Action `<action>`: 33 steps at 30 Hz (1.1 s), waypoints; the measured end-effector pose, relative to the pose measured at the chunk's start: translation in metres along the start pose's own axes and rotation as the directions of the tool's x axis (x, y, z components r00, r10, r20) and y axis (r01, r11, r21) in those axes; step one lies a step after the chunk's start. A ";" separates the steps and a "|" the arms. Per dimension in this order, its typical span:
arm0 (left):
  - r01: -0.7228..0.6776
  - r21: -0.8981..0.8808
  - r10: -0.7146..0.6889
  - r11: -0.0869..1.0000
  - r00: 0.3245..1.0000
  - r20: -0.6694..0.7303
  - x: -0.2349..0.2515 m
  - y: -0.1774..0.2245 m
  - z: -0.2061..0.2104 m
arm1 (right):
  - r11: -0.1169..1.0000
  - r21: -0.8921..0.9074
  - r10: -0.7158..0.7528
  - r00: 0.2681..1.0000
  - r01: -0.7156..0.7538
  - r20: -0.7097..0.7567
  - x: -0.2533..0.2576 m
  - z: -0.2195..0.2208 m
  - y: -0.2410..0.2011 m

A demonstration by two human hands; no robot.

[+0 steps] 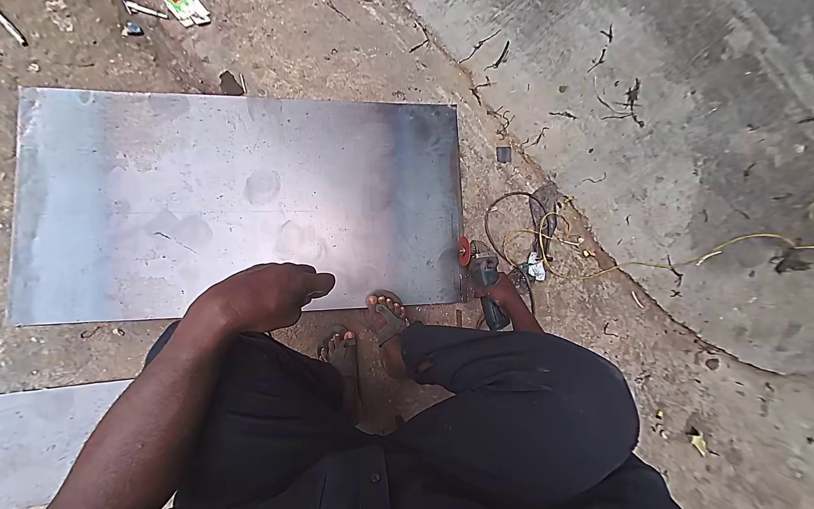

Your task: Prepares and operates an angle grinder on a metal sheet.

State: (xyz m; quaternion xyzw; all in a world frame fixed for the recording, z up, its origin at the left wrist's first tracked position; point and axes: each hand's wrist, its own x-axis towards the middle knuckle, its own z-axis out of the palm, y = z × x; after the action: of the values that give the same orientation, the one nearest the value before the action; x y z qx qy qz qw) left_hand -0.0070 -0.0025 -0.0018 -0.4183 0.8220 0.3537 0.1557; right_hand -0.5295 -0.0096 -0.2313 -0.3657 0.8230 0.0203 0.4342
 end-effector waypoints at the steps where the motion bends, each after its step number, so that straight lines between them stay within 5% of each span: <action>1: 0.001 0.000 -0.001 1.000 1.000 0.001 0.000 0.000 0.000 | 1.000 0.009 -0.007 1.000 0.007 -0.002 0.002 0.000 -0.001; 33: 0.057 -0.003 -0.057 0.998 0.998 0.023 -0.003 -0.001 -0.001 | 0.998 0.056 -0.026 0.999 0.029 -0.043 0.003 -0.002 -0.018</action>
State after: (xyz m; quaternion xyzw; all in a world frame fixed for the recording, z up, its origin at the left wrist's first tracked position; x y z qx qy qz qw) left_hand -0.0047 -0.0019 -0.0001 -0.4379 0.8072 0.3554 0.1743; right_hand -0.5212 -0.0253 -0.2270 -0.3648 0.8271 -0.0168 0.4272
